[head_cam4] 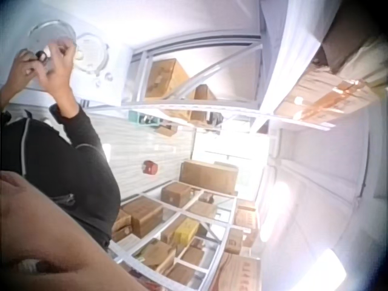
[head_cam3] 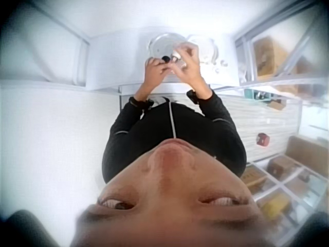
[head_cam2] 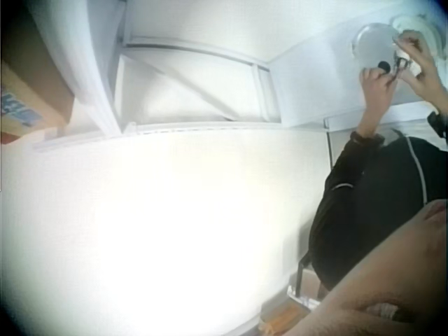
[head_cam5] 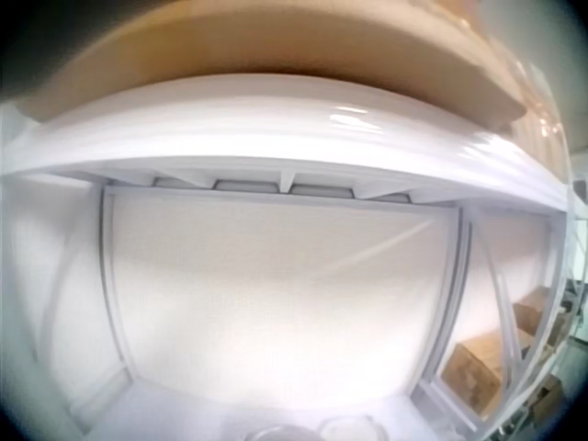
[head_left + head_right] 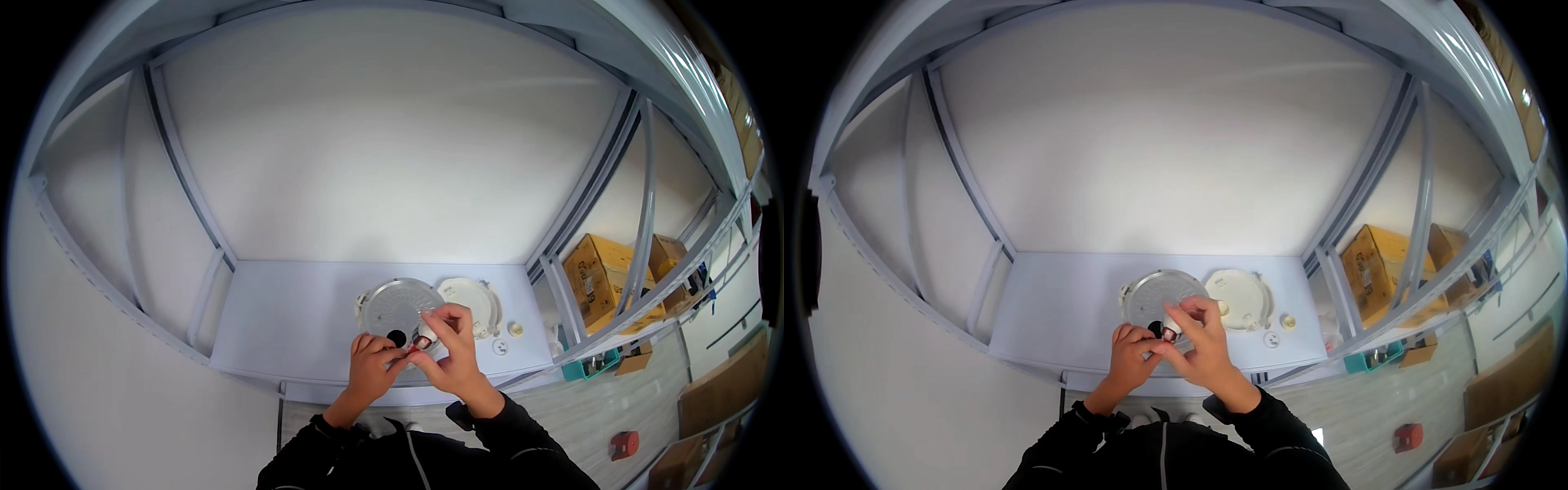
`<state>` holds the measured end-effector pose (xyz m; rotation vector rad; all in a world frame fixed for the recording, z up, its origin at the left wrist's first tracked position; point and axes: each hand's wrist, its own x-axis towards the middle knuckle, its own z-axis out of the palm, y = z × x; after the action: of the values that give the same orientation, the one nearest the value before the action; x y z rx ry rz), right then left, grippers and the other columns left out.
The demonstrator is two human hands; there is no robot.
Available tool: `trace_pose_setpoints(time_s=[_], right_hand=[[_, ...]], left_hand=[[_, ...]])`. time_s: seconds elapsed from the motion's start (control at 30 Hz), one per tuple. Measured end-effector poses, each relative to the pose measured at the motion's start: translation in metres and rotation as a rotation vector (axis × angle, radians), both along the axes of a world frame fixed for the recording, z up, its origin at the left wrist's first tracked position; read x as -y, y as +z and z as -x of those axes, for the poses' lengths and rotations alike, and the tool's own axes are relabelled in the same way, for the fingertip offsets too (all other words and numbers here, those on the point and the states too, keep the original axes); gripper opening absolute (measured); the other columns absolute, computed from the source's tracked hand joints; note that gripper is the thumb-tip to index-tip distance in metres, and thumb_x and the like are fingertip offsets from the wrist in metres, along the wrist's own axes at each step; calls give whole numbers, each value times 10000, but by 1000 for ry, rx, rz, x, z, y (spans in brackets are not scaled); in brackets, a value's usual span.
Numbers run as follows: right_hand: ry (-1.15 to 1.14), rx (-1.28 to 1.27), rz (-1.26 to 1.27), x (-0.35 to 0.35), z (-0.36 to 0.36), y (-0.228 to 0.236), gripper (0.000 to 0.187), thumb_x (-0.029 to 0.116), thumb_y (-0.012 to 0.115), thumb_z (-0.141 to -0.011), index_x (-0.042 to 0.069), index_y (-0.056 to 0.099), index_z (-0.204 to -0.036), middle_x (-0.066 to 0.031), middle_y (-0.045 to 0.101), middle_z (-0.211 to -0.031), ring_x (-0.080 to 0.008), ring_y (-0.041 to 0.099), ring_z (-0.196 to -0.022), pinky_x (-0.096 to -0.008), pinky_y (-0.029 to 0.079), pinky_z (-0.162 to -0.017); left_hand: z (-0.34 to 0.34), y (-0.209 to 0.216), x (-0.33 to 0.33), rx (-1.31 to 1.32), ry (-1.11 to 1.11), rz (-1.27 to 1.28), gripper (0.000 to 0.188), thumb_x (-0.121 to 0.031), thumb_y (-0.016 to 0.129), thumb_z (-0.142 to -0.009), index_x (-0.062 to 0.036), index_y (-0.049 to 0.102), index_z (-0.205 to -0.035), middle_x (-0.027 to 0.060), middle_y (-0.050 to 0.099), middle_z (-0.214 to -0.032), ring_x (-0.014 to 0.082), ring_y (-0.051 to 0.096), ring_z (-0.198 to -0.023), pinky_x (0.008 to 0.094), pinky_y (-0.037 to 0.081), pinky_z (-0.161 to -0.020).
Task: The person assembles a white cylindrical appliance on a workbench. They use a screwdriver to tighten screws on the base and then attach a perforated metal lid, securing it with additional screws.
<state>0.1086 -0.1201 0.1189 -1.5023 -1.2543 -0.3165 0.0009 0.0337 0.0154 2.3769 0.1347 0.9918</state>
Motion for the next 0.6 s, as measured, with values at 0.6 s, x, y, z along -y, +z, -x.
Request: trace_pose_setpoints(time_s=[0.6], right_hand=[[70,97,39,-1,-1,25,604,127,886,-804,32,668,-1360,-206,613,-1342,-331,671,-1081,-398,557,-846]], left_hand=[[3,-2,0,-6,-24,35,159,-244,865,-793,-154,816,-916,-10,671,-966,240,590,-991,430,414,-1009]])
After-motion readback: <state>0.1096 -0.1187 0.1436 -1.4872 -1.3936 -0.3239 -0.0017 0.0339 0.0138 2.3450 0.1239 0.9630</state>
